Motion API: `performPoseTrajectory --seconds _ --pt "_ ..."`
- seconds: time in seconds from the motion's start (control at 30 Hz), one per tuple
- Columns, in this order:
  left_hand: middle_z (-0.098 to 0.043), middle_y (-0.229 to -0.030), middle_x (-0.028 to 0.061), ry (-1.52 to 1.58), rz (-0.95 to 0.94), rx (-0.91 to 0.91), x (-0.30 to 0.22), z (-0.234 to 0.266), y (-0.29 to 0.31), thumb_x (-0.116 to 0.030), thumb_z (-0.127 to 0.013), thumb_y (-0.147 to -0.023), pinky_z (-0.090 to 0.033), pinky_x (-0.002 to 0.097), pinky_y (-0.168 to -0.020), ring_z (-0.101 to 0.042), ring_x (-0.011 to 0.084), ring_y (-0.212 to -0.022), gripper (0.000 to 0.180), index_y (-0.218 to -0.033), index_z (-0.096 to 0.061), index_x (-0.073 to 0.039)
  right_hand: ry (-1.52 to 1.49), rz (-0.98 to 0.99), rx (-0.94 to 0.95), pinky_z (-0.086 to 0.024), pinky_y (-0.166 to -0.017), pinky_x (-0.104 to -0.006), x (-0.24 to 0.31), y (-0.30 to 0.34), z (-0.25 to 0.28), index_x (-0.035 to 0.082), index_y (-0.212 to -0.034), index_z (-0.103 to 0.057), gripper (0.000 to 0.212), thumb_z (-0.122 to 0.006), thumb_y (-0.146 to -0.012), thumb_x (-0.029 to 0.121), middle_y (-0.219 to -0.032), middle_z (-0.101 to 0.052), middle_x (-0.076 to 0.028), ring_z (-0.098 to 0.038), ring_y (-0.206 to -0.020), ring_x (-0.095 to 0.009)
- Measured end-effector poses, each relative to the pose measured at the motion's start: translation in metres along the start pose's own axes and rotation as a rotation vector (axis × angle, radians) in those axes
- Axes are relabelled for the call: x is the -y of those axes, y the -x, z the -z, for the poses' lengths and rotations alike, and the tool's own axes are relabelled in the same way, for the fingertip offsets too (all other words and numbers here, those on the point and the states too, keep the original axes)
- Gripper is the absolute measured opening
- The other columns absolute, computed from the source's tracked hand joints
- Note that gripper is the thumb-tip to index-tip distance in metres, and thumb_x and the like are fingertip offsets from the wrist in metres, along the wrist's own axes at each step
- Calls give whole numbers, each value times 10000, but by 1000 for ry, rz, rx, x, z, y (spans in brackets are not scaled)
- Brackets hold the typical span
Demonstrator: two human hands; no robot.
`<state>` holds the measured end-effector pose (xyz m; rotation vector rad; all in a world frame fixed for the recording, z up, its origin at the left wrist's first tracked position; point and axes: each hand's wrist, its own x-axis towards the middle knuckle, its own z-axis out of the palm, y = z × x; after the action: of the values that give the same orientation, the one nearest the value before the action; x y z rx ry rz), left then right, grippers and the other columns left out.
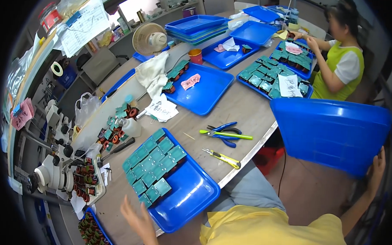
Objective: Trimming excess wires from electronic components using pliers at an assembly workbench.
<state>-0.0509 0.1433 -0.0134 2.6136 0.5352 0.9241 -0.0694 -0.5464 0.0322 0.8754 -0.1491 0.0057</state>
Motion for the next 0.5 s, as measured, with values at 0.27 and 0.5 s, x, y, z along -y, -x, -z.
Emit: performPoseTrajectory --seconds 0.27,0.5 --pt "-499 -1033 151 496 -827 541 -216 -212 -65 -165 -620 -781 -399 394 -842 -474 318 -981 268 -1018 -554 -59 2620 1124 296 -312 -481 -189 -12 -30 51 -22 -1236 -398 503 -566 -869 279 -762 -487 8 -401 -545 -52" --pt "-501 -975 127 287 -893 619 -194 -240 -44 -250 -583 -770 -365 425 -773 -454 309 -942 237 -952 -607 -100 2717 458 762 -409 -748 -307 -40 -89 135 43 -885 -504 225 -625 -696 65 -865 -549 -93 -514 -811 -200"
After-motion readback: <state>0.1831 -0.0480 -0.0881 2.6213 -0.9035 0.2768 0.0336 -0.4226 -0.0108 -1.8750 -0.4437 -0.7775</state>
